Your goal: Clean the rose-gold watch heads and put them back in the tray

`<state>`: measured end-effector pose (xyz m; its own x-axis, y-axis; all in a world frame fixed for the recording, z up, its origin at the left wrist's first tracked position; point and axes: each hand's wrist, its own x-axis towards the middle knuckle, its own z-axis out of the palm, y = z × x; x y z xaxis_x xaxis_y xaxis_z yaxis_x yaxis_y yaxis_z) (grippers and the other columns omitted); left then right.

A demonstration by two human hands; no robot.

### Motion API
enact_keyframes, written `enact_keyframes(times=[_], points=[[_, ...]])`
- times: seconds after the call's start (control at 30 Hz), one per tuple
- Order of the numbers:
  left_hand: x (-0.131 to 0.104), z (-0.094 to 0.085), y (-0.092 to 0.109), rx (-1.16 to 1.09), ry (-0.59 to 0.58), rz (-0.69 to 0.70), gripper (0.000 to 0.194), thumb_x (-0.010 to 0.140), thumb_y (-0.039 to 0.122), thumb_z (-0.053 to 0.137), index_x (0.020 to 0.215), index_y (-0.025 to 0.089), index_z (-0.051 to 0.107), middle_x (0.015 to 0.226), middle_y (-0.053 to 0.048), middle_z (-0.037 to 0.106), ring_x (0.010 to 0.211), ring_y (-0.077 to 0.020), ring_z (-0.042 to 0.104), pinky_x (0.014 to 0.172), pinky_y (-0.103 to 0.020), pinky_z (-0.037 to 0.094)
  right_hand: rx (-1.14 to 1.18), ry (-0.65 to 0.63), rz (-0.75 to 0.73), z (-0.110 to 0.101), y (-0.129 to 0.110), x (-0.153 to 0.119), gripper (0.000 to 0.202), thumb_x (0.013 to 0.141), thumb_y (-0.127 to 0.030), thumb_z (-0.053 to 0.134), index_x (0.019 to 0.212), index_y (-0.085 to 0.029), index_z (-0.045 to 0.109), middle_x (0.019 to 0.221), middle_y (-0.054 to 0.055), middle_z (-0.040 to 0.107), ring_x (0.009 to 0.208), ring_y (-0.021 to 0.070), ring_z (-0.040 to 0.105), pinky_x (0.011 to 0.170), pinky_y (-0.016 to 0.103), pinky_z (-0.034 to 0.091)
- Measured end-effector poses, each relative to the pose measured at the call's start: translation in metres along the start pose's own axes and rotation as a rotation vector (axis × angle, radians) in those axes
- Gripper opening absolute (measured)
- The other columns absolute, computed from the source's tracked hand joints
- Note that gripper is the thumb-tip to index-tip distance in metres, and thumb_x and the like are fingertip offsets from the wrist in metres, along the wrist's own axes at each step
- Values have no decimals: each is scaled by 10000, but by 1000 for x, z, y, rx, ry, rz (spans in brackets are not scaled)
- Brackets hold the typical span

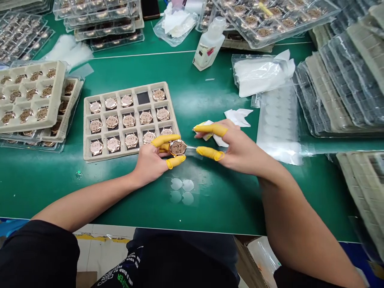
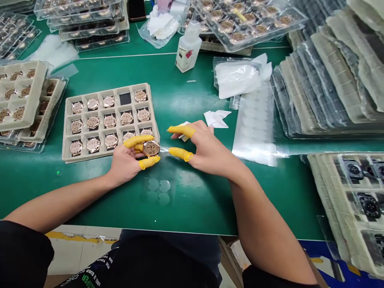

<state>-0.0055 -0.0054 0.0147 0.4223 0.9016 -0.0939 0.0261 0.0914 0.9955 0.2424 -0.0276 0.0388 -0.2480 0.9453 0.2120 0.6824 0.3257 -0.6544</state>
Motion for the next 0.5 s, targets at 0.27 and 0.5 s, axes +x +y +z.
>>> enact_keyframes(times=[0.27,0.5], points=[[-2,-3,-6,77,-75,173,553,703,277,912,1223,180,753,1051,-58,815,946,-197,798,940,-330,682,143,-111,3,8,-21,6,264,936,-254,650,1186,-215,727,881,17,789,780,175,686,776,342,488],[-4,-1,-3,77,-83,121,564,698,286,918,1224,173,750,1027,-60,824,936,-209,811,900,-319,698,127,-198,27,4,-28,7,186,937,-261,599,1058,-188,720,850,44,758,738,171,655,678,298,456]])
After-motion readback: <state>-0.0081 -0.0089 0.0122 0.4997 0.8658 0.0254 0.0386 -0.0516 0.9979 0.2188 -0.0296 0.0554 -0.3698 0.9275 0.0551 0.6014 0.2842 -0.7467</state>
